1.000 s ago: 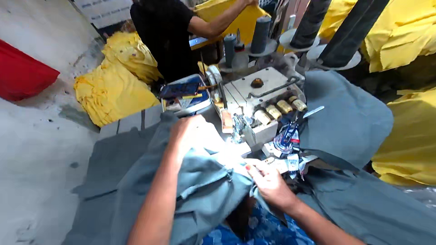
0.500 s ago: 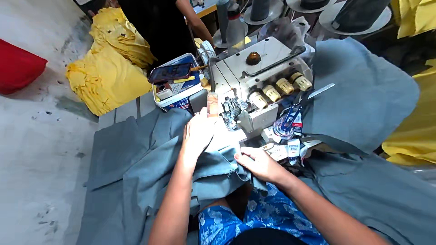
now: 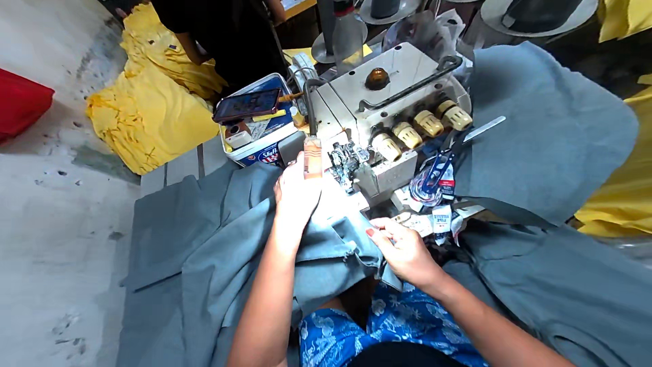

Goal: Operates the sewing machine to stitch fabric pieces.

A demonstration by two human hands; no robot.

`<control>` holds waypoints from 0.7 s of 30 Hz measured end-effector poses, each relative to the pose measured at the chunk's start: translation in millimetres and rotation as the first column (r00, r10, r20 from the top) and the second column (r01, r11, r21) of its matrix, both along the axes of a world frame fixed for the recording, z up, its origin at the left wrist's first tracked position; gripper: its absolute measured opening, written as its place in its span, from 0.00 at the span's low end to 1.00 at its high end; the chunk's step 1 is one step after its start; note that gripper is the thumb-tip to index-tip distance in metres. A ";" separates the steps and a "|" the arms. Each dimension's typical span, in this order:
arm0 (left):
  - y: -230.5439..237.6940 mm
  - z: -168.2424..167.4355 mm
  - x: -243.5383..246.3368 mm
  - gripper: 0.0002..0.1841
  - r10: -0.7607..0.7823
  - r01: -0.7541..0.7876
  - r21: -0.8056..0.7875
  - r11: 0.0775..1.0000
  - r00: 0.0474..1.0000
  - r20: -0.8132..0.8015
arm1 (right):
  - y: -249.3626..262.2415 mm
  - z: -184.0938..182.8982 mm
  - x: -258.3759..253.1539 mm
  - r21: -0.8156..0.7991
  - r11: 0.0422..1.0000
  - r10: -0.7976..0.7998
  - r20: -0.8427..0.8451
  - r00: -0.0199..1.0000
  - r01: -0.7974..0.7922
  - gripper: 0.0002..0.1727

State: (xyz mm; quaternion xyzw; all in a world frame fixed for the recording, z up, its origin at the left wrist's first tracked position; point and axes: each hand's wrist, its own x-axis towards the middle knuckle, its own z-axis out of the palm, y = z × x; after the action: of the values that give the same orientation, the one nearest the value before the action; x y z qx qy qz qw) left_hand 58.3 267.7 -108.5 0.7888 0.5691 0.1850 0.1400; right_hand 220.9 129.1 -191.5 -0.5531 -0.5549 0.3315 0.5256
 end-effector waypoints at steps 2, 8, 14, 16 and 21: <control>1.7 3.2 7.1 0.19 0.027 -0.027 -0.004 1.000 1.000 -0.005 | 1.1 -1.1 -1.8 0.069 0.995 -0.070 0.018 0.997 0.069 0.12; 25.5 0.3 29.1 0.20 0.138 -0.139 -0.016 0.990 0.989 -0.059 | 7.6 3.5 -11.7 0.159 0.963 -0.220 0.013 0.975 0.216 0.10; -2.4 -13.4 19.5 0.19 0.098 -0.078 0.261 0.962 0.993 -0.062 | 7.3 -11.3 -13.9 0.151 0.965 -0.225 0.048 0.973 0.215 0.12; -31.1 -4.9 26.5 0.25 0.173 -0.146 0.324 0.935 0.983 -0.058 | 6.3 -14.5 -10.5 0.140 0.967 -0.227 0.086 0.970 0.213 0.13; -39.1 -24.6 -0.6 0.33 -0.043 0.039 -0.090 0.995 0.998 -0.038 | 9.6 -22.7 -5.6 0.170 0.965 -0.220 0.116 0.969 0.198 0.12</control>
State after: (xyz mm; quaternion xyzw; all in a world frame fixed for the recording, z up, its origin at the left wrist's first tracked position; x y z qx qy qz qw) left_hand 57.8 228.6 -133.1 0.7969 0.5631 0.1406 0.1675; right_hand 215.4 138.7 -214.2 -0.5866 -0.5517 0.1914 0.5611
